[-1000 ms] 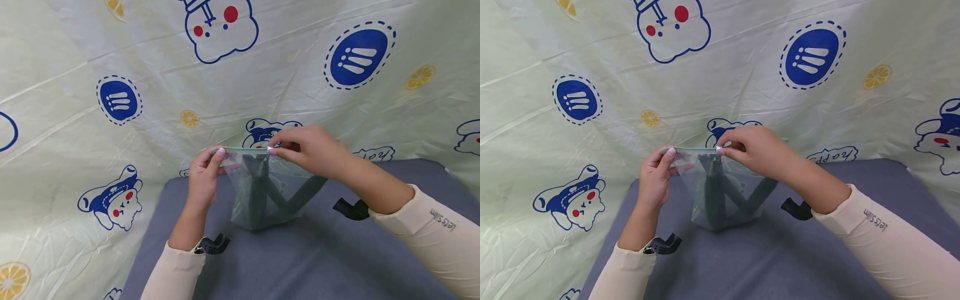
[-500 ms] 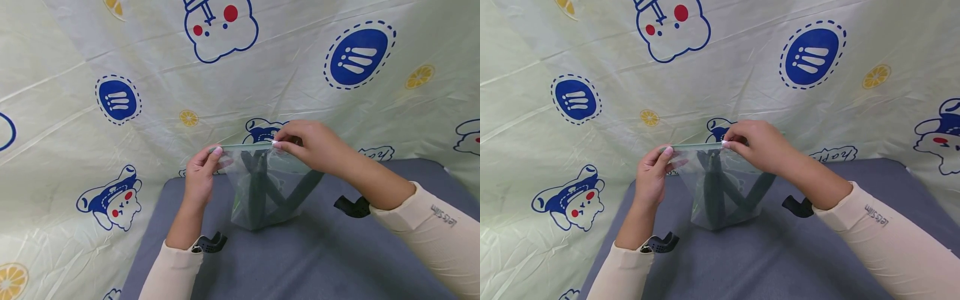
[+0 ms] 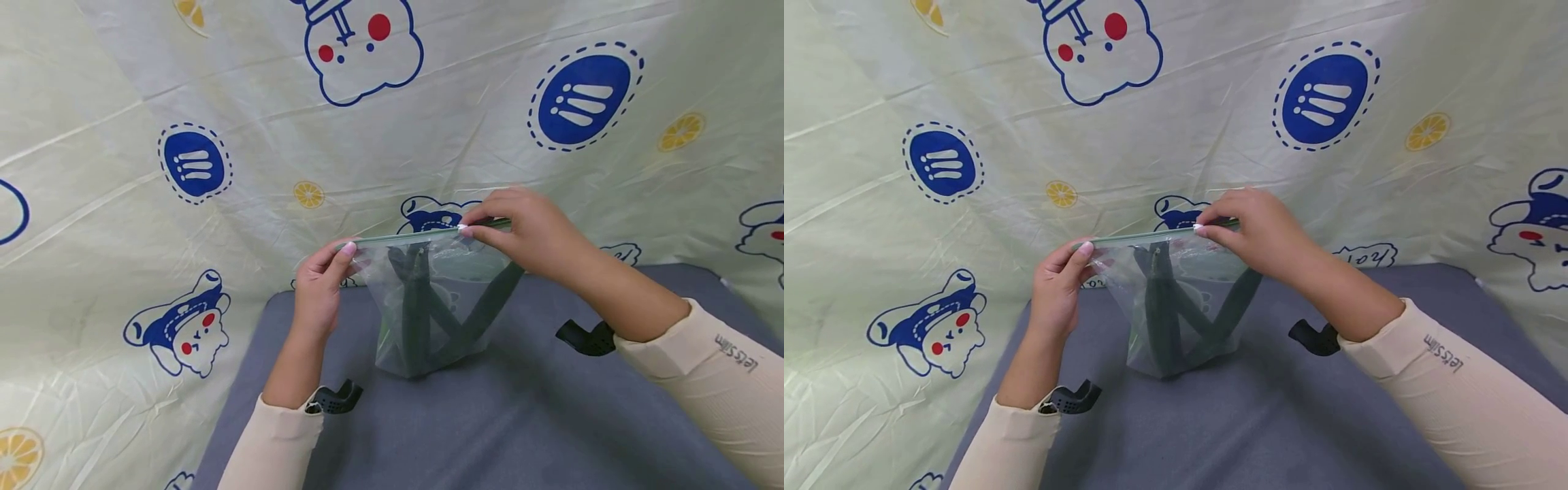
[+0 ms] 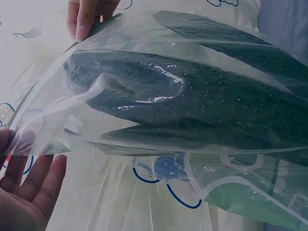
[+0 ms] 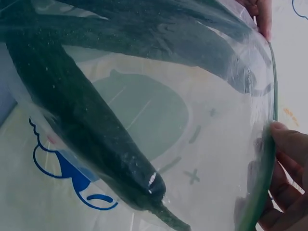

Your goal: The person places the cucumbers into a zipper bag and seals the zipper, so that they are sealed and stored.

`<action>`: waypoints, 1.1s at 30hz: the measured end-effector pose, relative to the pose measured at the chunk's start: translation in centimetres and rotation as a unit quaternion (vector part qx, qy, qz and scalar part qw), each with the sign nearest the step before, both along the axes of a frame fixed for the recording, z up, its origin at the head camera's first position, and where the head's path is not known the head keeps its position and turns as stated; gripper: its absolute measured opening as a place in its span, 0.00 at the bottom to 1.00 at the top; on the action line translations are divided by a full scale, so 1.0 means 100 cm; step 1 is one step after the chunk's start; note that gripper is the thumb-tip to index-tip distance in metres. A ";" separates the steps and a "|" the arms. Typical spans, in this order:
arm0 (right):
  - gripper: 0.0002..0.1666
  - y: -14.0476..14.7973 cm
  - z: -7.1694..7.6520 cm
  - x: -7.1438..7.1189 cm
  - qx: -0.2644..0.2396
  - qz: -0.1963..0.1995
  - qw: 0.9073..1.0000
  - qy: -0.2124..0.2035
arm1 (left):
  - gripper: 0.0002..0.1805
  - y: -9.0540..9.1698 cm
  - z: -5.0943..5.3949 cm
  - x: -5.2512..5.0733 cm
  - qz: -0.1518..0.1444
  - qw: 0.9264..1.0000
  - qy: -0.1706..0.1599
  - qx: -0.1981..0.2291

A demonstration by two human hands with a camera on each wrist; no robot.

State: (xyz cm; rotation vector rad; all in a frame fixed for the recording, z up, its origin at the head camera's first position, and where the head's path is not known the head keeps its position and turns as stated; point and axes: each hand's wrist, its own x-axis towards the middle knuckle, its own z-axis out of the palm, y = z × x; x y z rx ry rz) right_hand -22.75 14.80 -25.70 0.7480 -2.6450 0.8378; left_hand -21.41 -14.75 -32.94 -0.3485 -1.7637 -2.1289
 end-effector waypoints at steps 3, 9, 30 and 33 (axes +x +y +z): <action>0.11 0.001 -0.002 0.001 -0.014 -0.002 1.000 0.000 | 0.15 -0.001 0.001 0.000 0.006 1.000 -0.002 0.002; 0.11 0.003 -0.006 0.002 -0.022 -0.003 0.999 0.029 | 0.14 -0.003 0.002 0.001 0.023 1.000 -0.005 0.006; 0.13 0.023 -0.009 0.002 -0.027 -0.024 0.998 0.049 | 0.09 -0.010 0.003 0.001 0.032 0.999 -0.026 -0.007; 0.12 0.024 -0.008 0.001 -0.024 -0.026 0.998 0.048 | 0.09 -0.011 0.002 0.001 0.029 0.999 -0.022 -0.005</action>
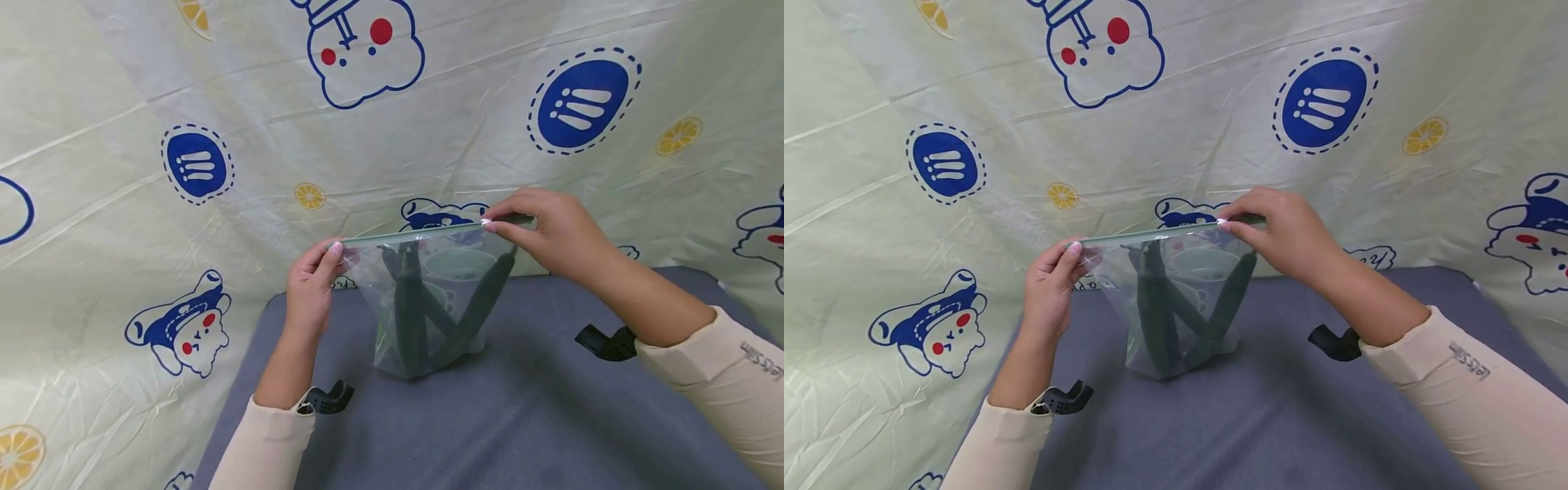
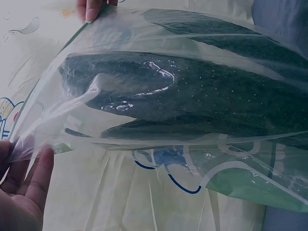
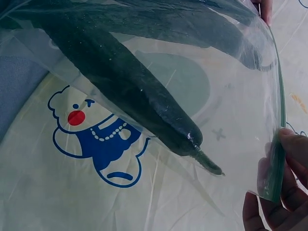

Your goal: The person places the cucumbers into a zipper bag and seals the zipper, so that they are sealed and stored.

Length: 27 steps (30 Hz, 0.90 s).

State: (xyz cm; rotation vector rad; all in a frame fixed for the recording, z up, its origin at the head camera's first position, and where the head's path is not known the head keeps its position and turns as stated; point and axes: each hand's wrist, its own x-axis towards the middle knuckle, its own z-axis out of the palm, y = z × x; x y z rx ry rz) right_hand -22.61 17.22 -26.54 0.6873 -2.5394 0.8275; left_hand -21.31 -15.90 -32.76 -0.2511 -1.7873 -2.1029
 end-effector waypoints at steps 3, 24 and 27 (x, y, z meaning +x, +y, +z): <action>0.13 0.002 -0.001 0.000 0.001 -0.004 1.000 0.001 | 0.10 -0.001 -0.001 -0.001 -0.007 1.000 0.006 0.003; 0.12 0.029 -0.006 -0.015 -0.001 -0.051 0.999 -0.001 | 0.09 -0.001 0.003 -0.007 -0.009 1.000 0.009 0.024; 0.15 0.030 -0.009 -0.022 -0.034 -0.057 0.997 -0.044 | 0.06 0.005 0.006 -0.016 -0.003 1.000 0.001 0.024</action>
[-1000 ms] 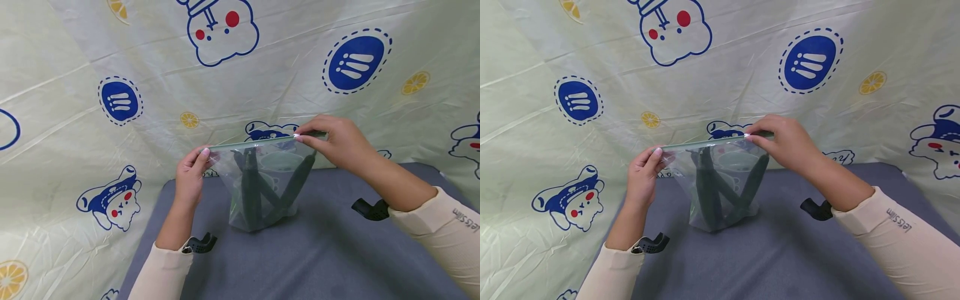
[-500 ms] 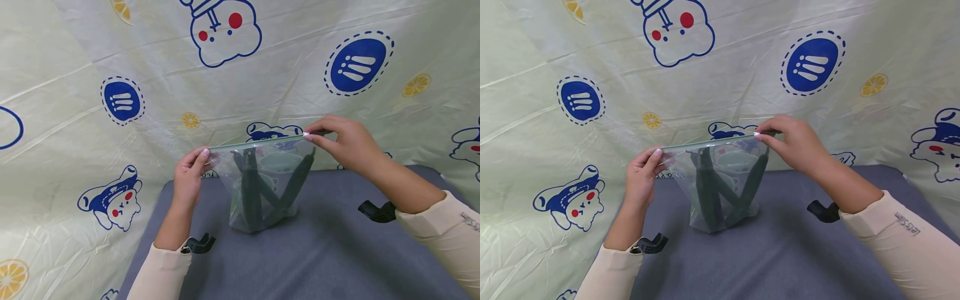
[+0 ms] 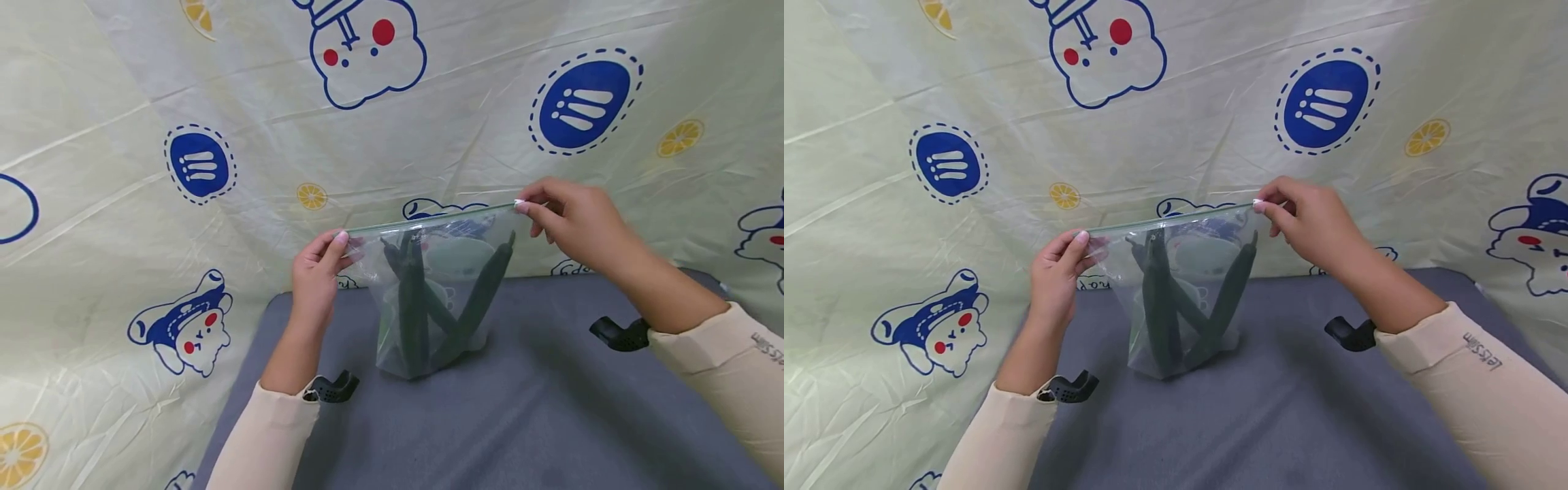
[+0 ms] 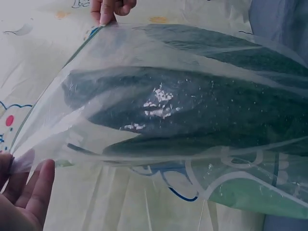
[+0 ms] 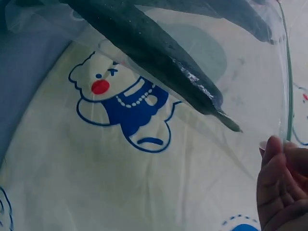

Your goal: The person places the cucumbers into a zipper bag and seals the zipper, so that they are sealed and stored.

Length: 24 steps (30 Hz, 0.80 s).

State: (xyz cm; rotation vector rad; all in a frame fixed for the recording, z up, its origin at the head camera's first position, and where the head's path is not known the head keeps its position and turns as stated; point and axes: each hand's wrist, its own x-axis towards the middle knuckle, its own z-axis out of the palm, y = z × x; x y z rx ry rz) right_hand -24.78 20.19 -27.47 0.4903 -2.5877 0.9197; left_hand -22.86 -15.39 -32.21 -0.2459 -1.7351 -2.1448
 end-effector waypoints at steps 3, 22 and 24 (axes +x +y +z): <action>0.18 -0.001 -0.003 -0.010 -0.046 0.006 0.998 -0.039 | 0.05 0.004 0.004 -0.013 0.004 1.000 -0.016 0.002; 0.14 0.020 -0.054 0.017 -0.098 0.040 0.990 0.089 | 0.09 0.015 -0.023 -0.021 -0.068 0.997 0.011 -0.032; 0.13 0.028 -0.071 0.034 -0.089 0.052 0.990 0.093 | 0.10 0.014 -0.040 -0.005 -0.100 0.993 0.004 -0.062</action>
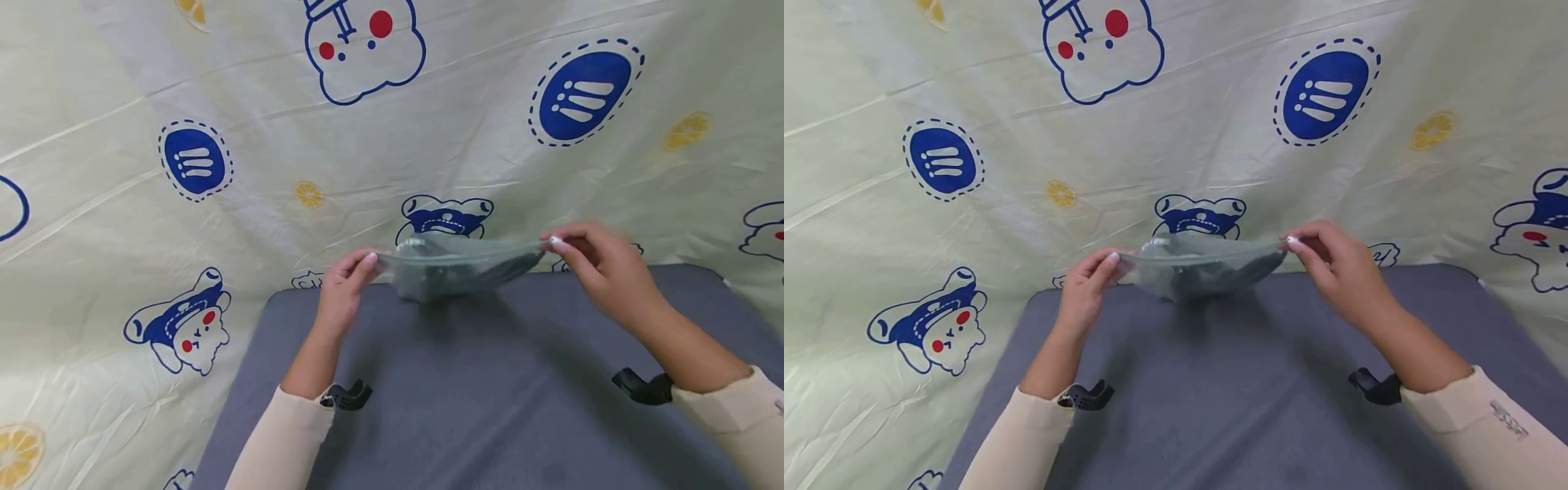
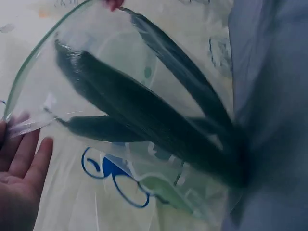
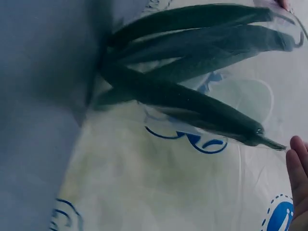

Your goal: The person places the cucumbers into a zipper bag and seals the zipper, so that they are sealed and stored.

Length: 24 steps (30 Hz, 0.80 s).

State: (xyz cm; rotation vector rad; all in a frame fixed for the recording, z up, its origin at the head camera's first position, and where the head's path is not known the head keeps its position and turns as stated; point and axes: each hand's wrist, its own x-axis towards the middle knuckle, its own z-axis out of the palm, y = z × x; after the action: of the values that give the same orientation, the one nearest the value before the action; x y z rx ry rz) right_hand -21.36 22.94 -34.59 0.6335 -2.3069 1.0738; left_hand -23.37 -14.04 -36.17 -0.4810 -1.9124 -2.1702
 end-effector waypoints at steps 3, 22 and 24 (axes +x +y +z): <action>0.16 0.008 -0.022 0.024 0.001 0.019 1.000 0.003 | 0.16 -0.003 -0.019 0.020 -0.037 0.998 -0.005 -0.044; 0.11 -0.004 -0.144 0.090 0.063 0.149 0.976 -0.143 | 0.12 -0.037 -0.122 0.083 -0.137 0.947 -0.116 -0.268; 0.09 -0.003 -0.149 0.092 0.069 0.152 0.973 -0.161 | 0.13 -0.037 -0.130 0.090 -0.148 0.944 -0.118 -0.272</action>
State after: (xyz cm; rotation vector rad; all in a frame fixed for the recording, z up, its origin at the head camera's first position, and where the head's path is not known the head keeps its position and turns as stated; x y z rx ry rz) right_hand -12.20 22.66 -49.46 0.9539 -2.6421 1.2367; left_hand -14.36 -17.73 -49.12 -0.6579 -2.7487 -1.8976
